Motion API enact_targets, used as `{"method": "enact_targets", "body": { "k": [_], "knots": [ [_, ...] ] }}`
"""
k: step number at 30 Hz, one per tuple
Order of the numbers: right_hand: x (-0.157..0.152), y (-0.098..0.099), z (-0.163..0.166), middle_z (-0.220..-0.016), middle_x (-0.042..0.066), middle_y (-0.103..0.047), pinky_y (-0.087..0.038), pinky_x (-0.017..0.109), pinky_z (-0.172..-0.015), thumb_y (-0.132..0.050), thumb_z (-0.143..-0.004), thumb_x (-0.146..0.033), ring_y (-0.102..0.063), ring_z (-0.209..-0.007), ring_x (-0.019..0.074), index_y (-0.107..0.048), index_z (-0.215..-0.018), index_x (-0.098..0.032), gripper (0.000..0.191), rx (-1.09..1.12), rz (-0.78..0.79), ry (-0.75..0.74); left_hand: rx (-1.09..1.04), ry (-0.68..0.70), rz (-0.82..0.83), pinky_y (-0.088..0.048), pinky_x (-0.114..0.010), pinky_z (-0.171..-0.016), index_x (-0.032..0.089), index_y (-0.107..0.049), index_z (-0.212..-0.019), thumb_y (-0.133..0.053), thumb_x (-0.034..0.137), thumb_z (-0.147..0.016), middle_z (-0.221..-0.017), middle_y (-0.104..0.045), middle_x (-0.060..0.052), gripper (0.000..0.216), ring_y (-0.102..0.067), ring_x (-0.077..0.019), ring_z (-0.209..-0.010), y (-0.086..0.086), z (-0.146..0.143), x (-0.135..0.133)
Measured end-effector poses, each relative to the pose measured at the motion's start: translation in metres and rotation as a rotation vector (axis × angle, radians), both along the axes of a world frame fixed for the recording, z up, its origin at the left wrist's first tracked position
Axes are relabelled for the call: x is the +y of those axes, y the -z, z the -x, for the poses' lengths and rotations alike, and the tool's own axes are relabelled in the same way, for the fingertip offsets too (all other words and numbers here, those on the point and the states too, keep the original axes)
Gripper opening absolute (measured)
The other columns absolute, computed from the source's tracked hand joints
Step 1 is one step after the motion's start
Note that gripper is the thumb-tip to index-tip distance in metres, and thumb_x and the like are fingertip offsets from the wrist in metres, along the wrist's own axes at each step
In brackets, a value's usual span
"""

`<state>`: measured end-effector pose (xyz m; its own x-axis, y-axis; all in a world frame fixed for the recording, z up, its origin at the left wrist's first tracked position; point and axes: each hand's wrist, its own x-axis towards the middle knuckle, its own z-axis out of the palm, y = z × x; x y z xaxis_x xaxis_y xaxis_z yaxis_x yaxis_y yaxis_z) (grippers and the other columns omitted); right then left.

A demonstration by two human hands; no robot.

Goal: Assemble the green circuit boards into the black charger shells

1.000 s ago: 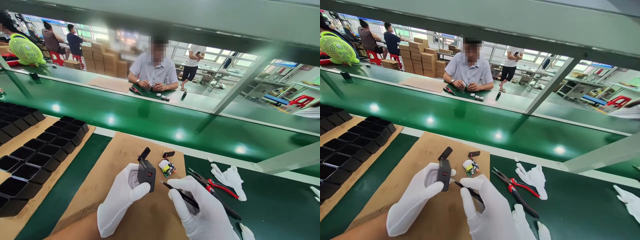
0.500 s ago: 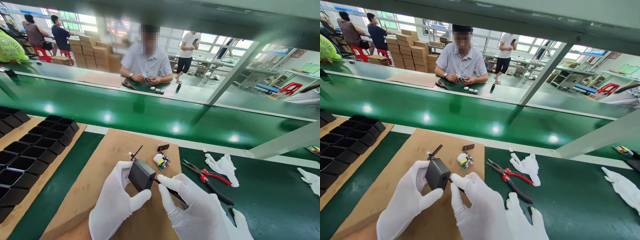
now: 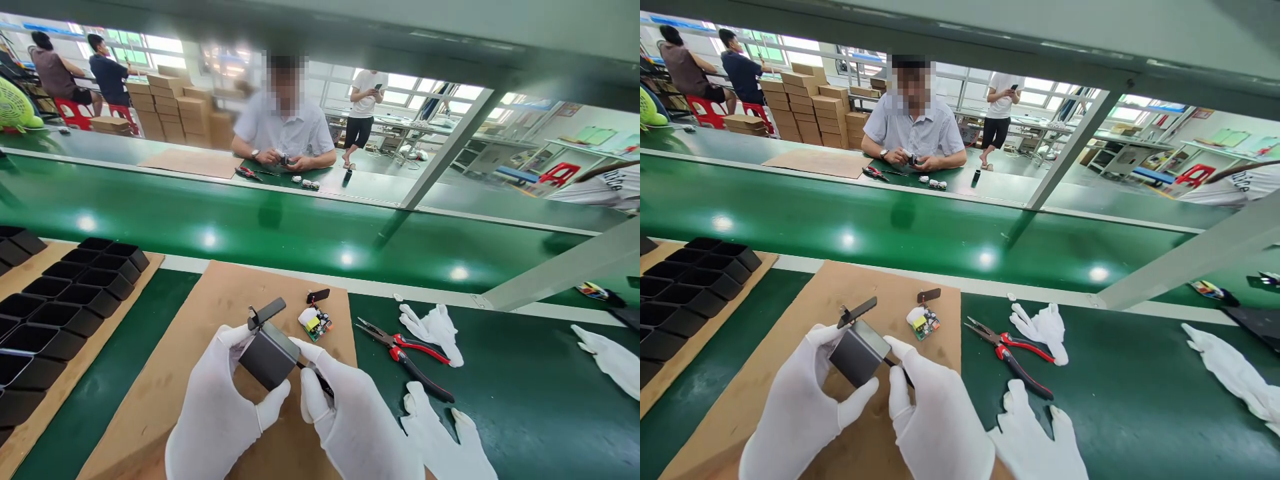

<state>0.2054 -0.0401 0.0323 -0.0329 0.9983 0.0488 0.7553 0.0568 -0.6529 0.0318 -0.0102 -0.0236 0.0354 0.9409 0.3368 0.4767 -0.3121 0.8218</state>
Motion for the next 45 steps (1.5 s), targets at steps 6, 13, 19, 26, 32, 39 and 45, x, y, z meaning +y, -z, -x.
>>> {"method": "enact_targets", "body": {
  "k": [6,13,19,26,32,39,45],
  "knots": [
    [0.000,0.002,0.002,-0.095,-0.002,-0.083,-0.060,0.023,-0.072,-0.038,-0.096,-0.024,-0.077,-0.073,0.0156,-0.076,-0.129,-0.030,0.050,0.031,-0.060,0.027,0.023,-0.007,-0.059,-0.064,-0.034,-0.074,0.026,-0.053,-0.116,-0.076,0.029,-0.078,-0.100,-0.066,-0.001,0.045,-0.076,-0.0236,-0.090,-0.001,0.001,0.000],
    [-0.002,0.001,0.003,-0.072,-0.005,-0.076,-0.052,0.023,-0.055,-0.040,-0.095,-0.023,-0.064,-0.050,0.0129,-0.077,-0.128,-0.028,0.049,0.008,-0.054,0.031,0.036,-0.015,-0.083,-0.062,-0.030,-0.065,0.026,-0.056,-0.112,-0.076,0.030,-0.077,-0.092,-0.066,0.001,0.040,-0.074,-0.0202,-0.077,-0.009,0.000,-0.002],
    [-0.002,0.005,0.002,-0.084,-0.004,-0.081,-0.056,0.022,-0.063,-0.039,-0.096,-0.022,-0.070,-0.059,0.0129,-0.076,-0.129,-0.029,0.050,0.033,-0.073,0.027,0.082,-0.048,-0.104,-0.061,-0.031,-0.067,0.027,-0.058,-0.108,-0.074,0.031,-0.078,-0.090,-0.066,0.003,0.034,-0.073,-0.0194,-0.076,-0.012,0.000,-0.003],
    [-0.001,0.005,0.001,-0.096,-0.002,-0.083,-0.059,0.022,-0.073,-0.040,-0.097,-0.023,-0.075,-0.069,0.0137,-0.076,-0.130,-0.029,0.049,0.025,-0.078,0.011,0.096,-0.057,-0.110,-0.061,-0.030,-0.066,0.026,-0.059,-0.107,-0.075,0.030,-0.077,-0.089,-0.067,0.003,0.035,-0.073,-0.0190,-0.074,-0.014,0.001,-0.004],
    [0.000,0.008,0.002,-0.088,-0.003,-0.082,-0.060,0.024,-0.067,-0.038,-0.097,-0.022,-0.076,-0.065,0.0152,-0.076,-0.128,-0.029,0.050,0.001,-0.084,0.020,0.073,-0.076,-0.086,-0.062,-0.033,-0.068,0.026,-0.061,-0.108,-0.076,0.031,-0.075,-0.089,-0.068,0.002,0.037,-0.074,-0.0204,-0.075,-0.011,-0.001,-0.003],
    [0.007,-0.009,-0.009,-0.098,-0.003,-0.084,-0.064,0.027,-0.082,-0.041,-0.101,-0.028,-0.082,-0.084,0.0200,-0.080,-0.117,-0.030,0.042,-0.148,-0.091,0.100,-0.326,0.100,0.420,-0.063,-0.042,-0.087,0.019,-0.065,-0.106,-0.080,0.038,-0.070,-0.099,-0.079,-0.008,0.043,-0.076,-0.0282,-0.093,-0.016,0.000,0.019],
    [0.005,-0.015,-0.010,-0.073,-0.003,-0.079,-0.063,0.022,-0.070,-0.037,-0.106,-0.037,-0.078,-0.069,0.0173,-0.081,-0.101,-0.027,0.045,-0.089,-0.128,0.107,-0.659,0.359,0.602,-0.060,-0.046,-0.092,0.015,-0.069,-0.105,-0.081,0.046,-0.072,-0.106,-0.078,-0.014,0.047,-0.073,-0.0329,-0.100,-0.015,0.004,0.025]
  ]
}}
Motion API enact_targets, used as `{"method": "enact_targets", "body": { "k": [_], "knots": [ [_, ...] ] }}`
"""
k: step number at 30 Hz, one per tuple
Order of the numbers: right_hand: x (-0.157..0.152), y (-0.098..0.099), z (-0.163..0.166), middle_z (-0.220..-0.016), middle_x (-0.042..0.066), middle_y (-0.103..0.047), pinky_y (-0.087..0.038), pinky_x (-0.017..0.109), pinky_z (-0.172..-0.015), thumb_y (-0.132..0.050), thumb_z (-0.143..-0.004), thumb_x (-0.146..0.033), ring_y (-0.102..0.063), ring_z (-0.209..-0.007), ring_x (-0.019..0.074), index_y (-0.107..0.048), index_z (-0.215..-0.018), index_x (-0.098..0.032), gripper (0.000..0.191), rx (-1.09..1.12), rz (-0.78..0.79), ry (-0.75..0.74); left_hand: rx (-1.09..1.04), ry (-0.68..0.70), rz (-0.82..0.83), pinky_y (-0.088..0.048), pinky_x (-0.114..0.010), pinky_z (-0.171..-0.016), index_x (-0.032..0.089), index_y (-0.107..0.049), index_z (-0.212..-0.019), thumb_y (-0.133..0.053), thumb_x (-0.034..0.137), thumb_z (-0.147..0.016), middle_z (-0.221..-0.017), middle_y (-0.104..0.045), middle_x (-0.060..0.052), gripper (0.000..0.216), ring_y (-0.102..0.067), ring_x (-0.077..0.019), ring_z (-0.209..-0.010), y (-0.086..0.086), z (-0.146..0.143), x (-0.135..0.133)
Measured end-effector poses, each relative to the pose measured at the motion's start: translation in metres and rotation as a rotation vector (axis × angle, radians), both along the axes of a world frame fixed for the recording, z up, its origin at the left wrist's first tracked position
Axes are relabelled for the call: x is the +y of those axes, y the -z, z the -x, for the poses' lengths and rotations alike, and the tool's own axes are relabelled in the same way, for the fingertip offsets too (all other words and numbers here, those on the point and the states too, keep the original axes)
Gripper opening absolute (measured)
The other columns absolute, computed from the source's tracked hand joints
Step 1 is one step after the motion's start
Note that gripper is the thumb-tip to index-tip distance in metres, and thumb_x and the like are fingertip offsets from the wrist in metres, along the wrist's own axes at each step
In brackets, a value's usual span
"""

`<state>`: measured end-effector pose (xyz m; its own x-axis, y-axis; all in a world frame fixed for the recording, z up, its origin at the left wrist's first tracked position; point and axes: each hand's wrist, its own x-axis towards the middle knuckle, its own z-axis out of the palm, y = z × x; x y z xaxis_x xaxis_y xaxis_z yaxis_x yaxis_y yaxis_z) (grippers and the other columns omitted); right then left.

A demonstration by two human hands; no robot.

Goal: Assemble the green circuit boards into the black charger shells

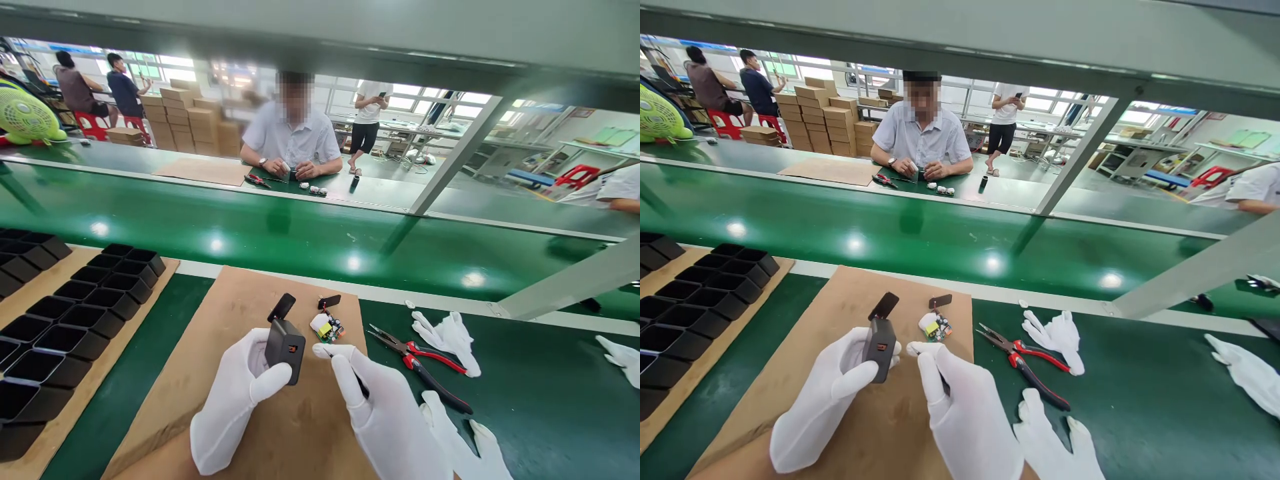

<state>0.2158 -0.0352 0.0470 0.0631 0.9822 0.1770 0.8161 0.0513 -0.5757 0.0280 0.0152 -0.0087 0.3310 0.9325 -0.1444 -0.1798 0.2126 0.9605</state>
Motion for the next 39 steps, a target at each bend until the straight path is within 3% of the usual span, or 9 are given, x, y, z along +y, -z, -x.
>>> {"method": "enact_targets", "body": {
  "k": [2,6,9,12,21,27,33,39],
  "knots": [
    [-0.001,0.003,0.001,-0.078,-0.002,-0.080,-0.062,0.021,-0.072,-0.037,-0.107,-0.037,-0.080,-0.077,0.0177,-0.081,-0.097,-0.026,0.046,0.014,-0.012,-0.029,-0.064,0.044,-0.007,-0.059,-0.048,-0.095,0.015,-0.069,-0.108,-0.082,0.048,-0.073,-0.107,-0.079,-0.014,0.050,-0.073,-0.0346,-0.103,0.003,-0.001,-0.001],
    [-0.005,0.007,0.001,-0.077,-0.003,-0.080,-0.059,0.019,-0.063,-0.041,-0.106,-0.035,-0.073,-0.058,0.0131,-0.080,-0.112,-0.029,0.040,0.021,-0.044,-0.063,-0.070,0.071,-0.018,-0.059,-0.047,-0.094,0.015,-0.068,-0.109,-0.082,0.047,-0.074,-0.107,-0.078,-0.014,0.050,-0.073,-0.0342,-0.102,0.007,-0.001,-0.002],
    [-0.009,0.010,0.001,-0.060,-0.005,-0.071,-0.054,0.019,-0.052,-0.045,-0.105,-0.036,-0.064,-0.046,0.0123,-0.077,-0.127,-0.029,0.040,0.017,-0.045,-0.051,0.008,0.041,-0.046,-0.060,-0.044,-0.088,0.015,-0.068,-0.104,-0.082,0.044,-0.072,-0.102,-0.078,-0.013,0.045,-0.073,-0.0314,-0.096,0.005,-0.001,-0.002],
    [-0.009,0.011,0.002,-0.050,-0.006,-0.063,-0.047,0.020,-0.043,-0.045,-0.104,-0.037,-0.059,-0.041,0.0127,-0.078,-0.128,-0.027,0.042,0.052,-0.017,-0.046,0.098,-0.001,-0.092,-0.061,-0.040,-0.084,0.016,-0.069,-0.102,-0.080,0.041,-0.074,-0.099,-0.079,-0.011,0.039,-0.074,-0.0288,-0.092,0.001,0.000,-0.004],
    [-0.007,0.017,0.006,-0.057,-0.008,-0.068,-0.050,0.021,-0.054,-0.046,-0.102,-0.030,-0.062,-0.048,0.0109,-0.079,-0.120,-0.034,0.039,0.076,-0.022,-0.053,0.322,-0.210,-0.236,-0.067,-0.037,-0.074,0.021,-0.065,-0.093,-0.079,0.028,-0.065,-0.085,-0.079,-0.004,0.032,-0.077,-0.0243,-0.078,-0.003,-0.010,-0.016],
    [-0.008,0.022,0.006,-0.067,-0.008,-0.075,-0.049,0.024,-0.054,-0.046,-0.102,-0.031,-0.064,-0.050,0.0111,-0.079,-0.116,-0.036,0.036,0.067,-0.005,-0.035,0.428,-0.265,-0.405,-0.069,-0.035,-0.074,0.023,-0.064,-0.094,-0.080,0.028,-0.066,-0.084,-0.079,-0.001,0.032,-0.078,-0.0219,-0.075,-0.001,-0.010,-0.019],
    [-0.008,0.030,0.007,-0.090,0.000,-0.083,-0.058,0.030,-0.069,-0.041,-0.103,-0.035,-0.077,-0.069,0.0200,-0.074,-0.129,-0.031,0.043,0.015,0.052,0.012,0.582,-0.351,-0.601,-0.068,-0.031,-0.072,0.024,-0.060,-0.102,-0.080,0.032,-0.071,-0.090,-0.074,0.000,0.038,-0.077,-0.0199,-0.078,0.007,-0.009,-0.023],
    [-0.006,0.029,0.010,-0.069,0.000,-0.073,-0.060,0.035,-0.078,-0.032,-0.104,-0.034,-0.077,-0.071,0.0240,-0.071,-0.119,-0.030,0.042,0.027,0.210,-0.023,0.670,-0.330,-0.653,-0.066,-0.030,-0.070,0.026,-0.056,-0.109,-0.081,0.032,-0.076,-0.093,-0.069,0.002,0.042,-0.077,-0.0195,-0.080,0.012,-0.006,-0.027]
  ]
}}
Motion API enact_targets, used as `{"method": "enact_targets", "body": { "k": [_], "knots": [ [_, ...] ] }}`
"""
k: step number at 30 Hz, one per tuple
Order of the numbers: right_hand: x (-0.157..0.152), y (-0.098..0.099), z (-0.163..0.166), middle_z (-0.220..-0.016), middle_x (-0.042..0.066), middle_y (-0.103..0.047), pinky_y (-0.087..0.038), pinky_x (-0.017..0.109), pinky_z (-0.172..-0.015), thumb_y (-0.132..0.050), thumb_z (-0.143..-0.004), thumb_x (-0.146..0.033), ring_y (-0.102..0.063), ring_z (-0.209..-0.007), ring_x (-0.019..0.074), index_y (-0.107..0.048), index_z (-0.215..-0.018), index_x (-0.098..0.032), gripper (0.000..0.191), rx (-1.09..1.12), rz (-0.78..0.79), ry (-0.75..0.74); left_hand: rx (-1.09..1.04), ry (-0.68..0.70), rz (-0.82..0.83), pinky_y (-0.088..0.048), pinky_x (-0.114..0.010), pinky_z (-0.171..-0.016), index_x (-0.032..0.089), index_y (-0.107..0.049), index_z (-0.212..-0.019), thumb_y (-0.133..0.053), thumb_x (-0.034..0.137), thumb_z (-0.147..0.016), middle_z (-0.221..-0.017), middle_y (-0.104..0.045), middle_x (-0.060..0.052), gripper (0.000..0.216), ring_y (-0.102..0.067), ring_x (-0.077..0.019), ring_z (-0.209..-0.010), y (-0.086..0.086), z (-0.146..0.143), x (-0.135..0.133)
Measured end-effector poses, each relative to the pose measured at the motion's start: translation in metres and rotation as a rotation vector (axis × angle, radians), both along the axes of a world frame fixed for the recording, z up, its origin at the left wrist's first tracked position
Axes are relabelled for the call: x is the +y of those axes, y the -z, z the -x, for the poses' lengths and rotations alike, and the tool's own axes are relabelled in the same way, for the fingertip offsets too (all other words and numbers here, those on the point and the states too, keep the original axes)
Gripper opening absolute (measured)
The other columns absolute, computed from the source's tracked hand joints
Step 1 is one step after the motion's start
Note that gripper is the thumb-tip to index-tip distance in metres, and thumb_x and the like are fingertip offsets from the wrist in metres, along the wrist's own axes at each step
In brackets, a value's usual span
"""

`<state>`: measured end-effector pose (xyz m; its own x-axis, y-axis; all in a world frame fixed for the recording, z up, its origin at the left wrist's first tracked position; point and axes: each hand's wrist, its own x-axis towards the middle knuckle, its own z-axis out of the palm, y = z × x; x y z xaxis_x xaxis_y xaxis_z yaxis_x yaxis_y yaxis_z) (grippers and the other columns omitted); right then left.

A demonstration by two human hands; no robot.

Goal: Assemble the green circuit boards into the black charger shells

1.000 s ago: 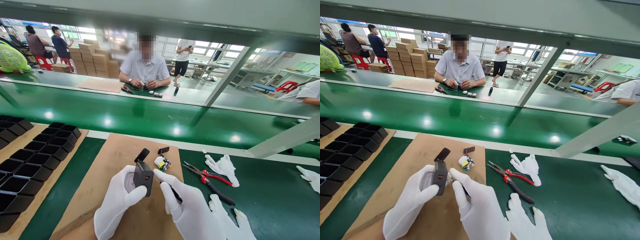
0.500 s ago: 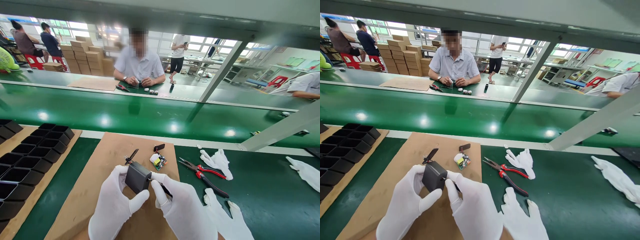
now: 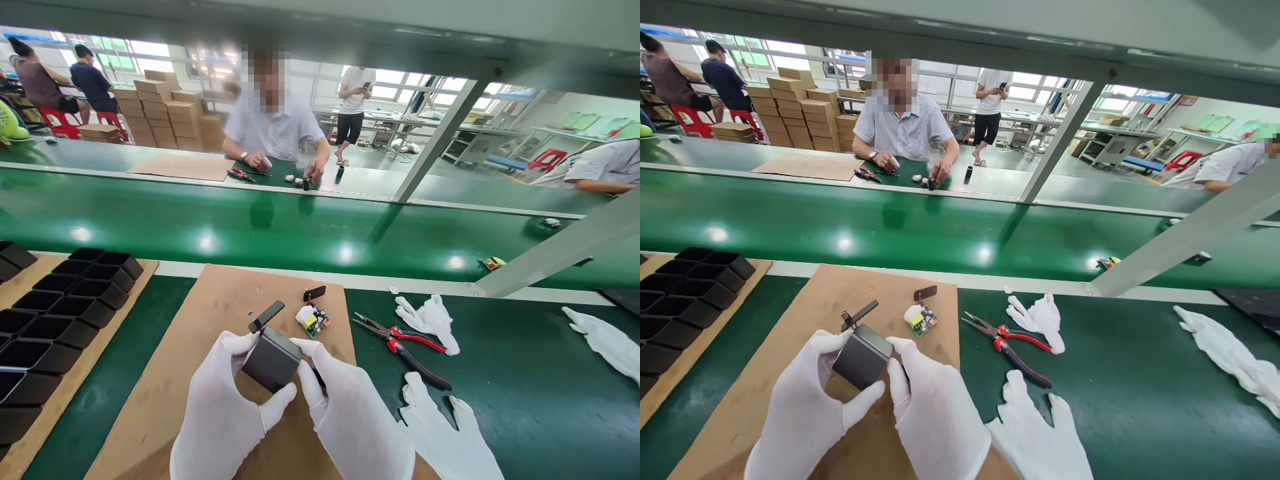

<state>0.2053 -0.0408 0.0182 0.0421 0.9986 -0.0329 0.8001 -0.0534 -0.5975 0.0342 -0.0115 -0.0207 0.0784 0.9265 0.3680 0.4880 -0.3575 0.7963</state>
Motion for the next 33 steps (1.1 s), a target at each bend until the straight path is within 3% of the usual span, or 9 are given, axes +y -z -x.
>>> {"method": "enact_targets", "body": {
  "k": [10,18,27,30,33],
  "knots": [
    [0.004,0.007,0.001,-0.071,0.000,-0.073,-0.052,0.031,-0.068,-0.039,-0.105,-0.031,-0.066,-0.060,0.0205,-0.068,-0.111,-0.029,0.029,0.009,0.007,0.002,0.054,-0.049,-0.024,-0.062,-0.033,-0.070,0.026,-0.059,-0.105,-0.082,0.038,-0.076,-0.088,-0.069,0.001,0.039,-0.075,-0.0224,-0.077,-0.002,0.001,0.000],
    [0.015,0.013,-0.002,-0.069,-0.001,-0.071,-0.041,0.028,-0.058,-0.045,-0.104,-0.028,-0.060,-0.055,0.0169,-0.069,-0.107,-0.024,0.024,0.101,0.018,-0.015,0.081,-0.021,0.097,-0.063,-0.038,-0.079,0.024,-0.063,-0.108,-0.082,0.042,-0.075,-0.095,-0.077,-0.003,0.042,-0.077,-0.0267,-0.084,-0.003,0.000,0.008],
    [0.016,0.017,0.000,-0.073,0.001,-0.074,-0.042,0.027,-0.059,-0.045,-0.103,-0.024,-0.064,-0.058,0.0168,-0.069,-0.104,-0.023,0.023,0.141,-0.049,-0.034,0.041,-0.024,0.168,-0.064,-0.041,-0.085,0.023,-0.066,-0.105,-0.081,0.040,-0.071,-0.100,-0.080,-0.006,0.041,-0.078,-0.0287,-0.089,-0.005,-0.002,0.010],
    [0.016,0.015,0.000,-0.072,0.001,-0.073,-0.042,0.027,-0.057,-0.045,-0.103,-0.024,-0.062,-0.056,0.0161,-0.069,-0.102,-0.022,0.024,0.134,-0.076,-0.034,-0.030,-0.017,0.263,-0.062,-0.042,-0.087,0.022,-0.067,-0.106,-0.081,0.041,-0.071,-0.099,-0.080,-0.007,0.042,-0.077,-0.0287,-0.088,-0.009,-0.002,0.015],
    [0.016,0.013,-0.003,-0.072,-0.001,-0.073,-0.045,0.026,-0.060,-0.040,-0.108,-0.029,-0.065,-0.061,0.0161,-0.070,-0.094,-0.024,0.033,0.133,-0.111,-0.027,-0.208,0.035,0.467,-0.061,-0.041,-0.086,0.020,-0.070,-0.105,-0.078,0.046,-0.074,-0.097,-0.080,-0.007,0.041,-0.076,-0.0288,-0.090,-0.014,0.002,0.025]
  ]
}}
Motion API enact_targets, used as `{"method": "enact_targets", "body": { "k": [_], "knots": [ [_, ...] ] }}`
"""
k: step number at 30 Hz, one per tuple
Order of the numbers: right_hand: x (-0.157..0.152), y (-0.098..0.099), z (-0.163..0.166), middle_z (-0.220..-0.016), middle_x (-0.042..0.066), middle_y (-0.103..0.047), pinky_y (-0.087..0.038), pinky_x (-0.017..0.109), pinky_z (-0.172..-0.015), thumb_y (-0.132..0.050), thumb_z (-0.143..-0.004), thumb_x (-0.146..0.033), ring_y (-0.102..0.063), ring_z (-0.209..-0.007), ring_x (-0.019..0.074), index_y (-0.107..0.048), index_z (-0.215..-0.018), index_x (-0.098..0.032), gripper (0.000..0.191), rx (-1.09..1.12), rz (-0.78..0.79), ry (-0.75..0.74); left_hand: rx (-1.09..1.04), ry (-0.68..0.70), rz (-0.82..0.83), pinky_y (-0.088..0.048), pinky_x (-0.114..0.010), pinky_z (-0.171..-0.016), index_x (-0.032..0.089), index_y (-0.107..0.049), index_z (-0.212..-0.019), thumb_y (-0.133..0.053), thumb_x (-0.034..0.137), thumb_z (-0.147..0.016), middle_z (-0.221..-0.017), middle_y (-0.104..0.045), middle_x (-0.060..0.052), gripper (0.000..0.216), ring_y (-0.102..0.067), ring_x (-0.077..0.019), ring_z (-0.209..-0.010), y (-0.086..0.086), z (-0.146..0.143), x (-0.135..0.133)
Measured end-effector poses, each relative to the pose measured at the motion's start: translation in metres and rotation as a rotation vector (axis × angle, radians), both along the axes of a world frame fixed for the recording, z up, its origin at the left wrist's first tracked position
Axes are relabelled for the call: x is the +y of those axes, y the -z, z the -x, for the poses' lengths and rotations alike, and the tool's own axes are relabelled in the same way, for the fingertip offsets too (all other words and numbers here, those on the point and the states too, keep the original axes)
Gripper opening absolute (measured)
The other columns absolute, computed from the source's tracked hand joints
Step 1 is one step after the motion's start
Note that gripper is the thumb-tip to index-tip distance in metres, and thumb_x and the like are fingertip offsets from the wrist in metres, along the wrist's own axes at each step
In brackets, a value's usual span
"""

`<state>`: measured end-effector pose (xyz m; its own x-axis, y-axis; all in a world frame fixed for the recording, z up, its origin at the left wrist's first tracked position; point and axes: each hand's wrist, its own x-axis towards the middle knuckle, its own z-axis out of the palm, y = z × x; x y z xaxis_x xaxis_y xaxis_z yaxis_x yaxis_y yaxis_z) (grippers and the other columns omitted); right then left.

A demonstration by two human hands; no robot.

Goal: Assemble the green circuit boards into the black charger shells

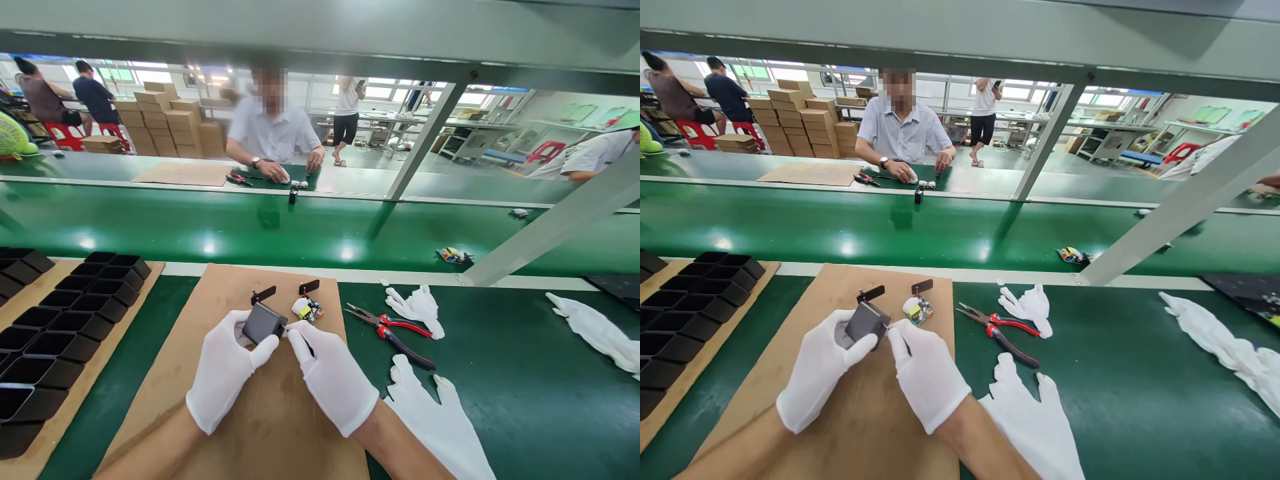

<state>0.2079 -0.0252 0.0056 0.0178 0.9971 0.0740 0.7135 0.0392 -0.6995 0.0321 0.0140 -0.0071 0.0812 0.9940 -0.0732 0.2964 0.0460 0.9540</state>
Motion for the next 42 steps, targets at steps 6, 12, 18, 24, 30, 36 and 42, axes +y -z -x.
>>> {"method": "enact_targets", "body": {
  "k": [6,12,18,24,30,36,42],
  "knots": [
    [0.002,0.017,-0.009,-0.097,0.006,-0.079,-0.055,0.033,-0.077,-0.049,-0.108,-0.026,-0.076,-0.084,0.0234,-0.075,-0.115,-0.021,0.027,-0.272,-0.239,0.000,-0.607,0.046,0.240,-0.054,-0.046,-0.105,0.014,-0.074,-0.103,-0.079,0.054,-0.077,-0.108,-0.079,-0.012,0.048,-0.072,-0.0311,-0.106,-0.002,0.009,0.011],
    [0.003,0.024,-0.006,-0.092,0.008,-0.072,-0.053,0.042,-0.079,-0.059,-0.102,-0.022,-0.067,-0.085,0.0278,-0.075,-0.113,-0.020,0.019,-0.542,-0.437,-0.094,-0.778,0.114,0.229,-0.055,-0.052,-0.104,0.012,-0.076,-0.103,-0.086,0.055,-0.073,-0.107,-0.079,-0.016,0.053,-0.073,-0.0354,-0.104,0.004,0.008,0.011],
    [0.000,0.019,-0.006,-0.093,0.007,-0.072,-0.051,0.040,-0.080,-0.063,-0.100,-0.022,-0.064,-0.084,0.0258,-0.075,-0.112,-0.019,0.018,-0.457,-0.433,-0.096,-0.843,0.157,0.206,-0.054,-0.054,-0.107,0.014,-0.075,-0.108,-0.086,0.050,-0.077,-0.112,-0.079,-0.016,0.049,-0.072,-0.0366,-0.111,0.010,0.007,0.009],
    [-0.005,0.010,-0.001,-0.085,0.004,-0.067,-0.048,0.036,-0.073,-0.058,-0.102,-0.021,-0.059,-0.078,0.0235,-0.073,-0.114,-0.022,0.019,-0.338,-0.480,-0.112,-0.849,0.150,0.250,-0.052,-0.055,-0.110,0.013,-0.074,-0.107,-0.085,0.051,-0.077,-0.112,-0.079,-0.016,0.050,-0.072,-0.0367,-0.113,0.004,0.005,0.006],
    [-0.008,0.006,0.002,-0.080,0.003,-0.065,-0.047,0.035,-0.070,-0.056,-0.102,-0.023,-0.057,-0.075,0.0225,-0.073,-0.110,-0.021,0.019,-0.301,-0.536,-0.123,-0.817,0.154,0.205,-0.055,-0.054,-0.106,0.014,-0.073,-0.105,-0.087,0.051,-0.075,-0.113,-0.079,-0.016,0.050,-0.072,-0.0363,-0.112,0.004,0.004,0.006],
    [-0.011,0.001,0.001,-0.080,0.003,-0.066,-0.050,0.035,-0.069,-0.057,-0.101,-0.023,-0.060,-0.075,0.0219,-0.073,-0.109,-0.023,0.017,-0.264,-0.591,-0.111,-0.681,0.193,0.121,-0.059,-0.051,-0.098,0.015,-0.070,-0.103,-0.082,0.055,-0.075,-0.109,-0.079,-0.016,0.051,-0.074,-0.0360,-0.105,-0.001,0.004,0.006],
    [-0.013,-0.001,0.014,-0.106,0.006,-0.076,-0.062,0.033,-0.081,-0.059,-0.095,-0.031,-0.074,-0.085,0.0180,-0.059,-0.135,-0.020,0.041,0.344,-0.156,-0.024,-0.097,-0.169,-0.211,-0.061,-0.047,-0.093,0.020,-0.063,-0.115,-0.088,0.036,-0.066,-0.110,-0.073,-0.009,0.057,-0.074,-0.0310,-0.103,0.008,-0.004,-0.005]
  ]
}}
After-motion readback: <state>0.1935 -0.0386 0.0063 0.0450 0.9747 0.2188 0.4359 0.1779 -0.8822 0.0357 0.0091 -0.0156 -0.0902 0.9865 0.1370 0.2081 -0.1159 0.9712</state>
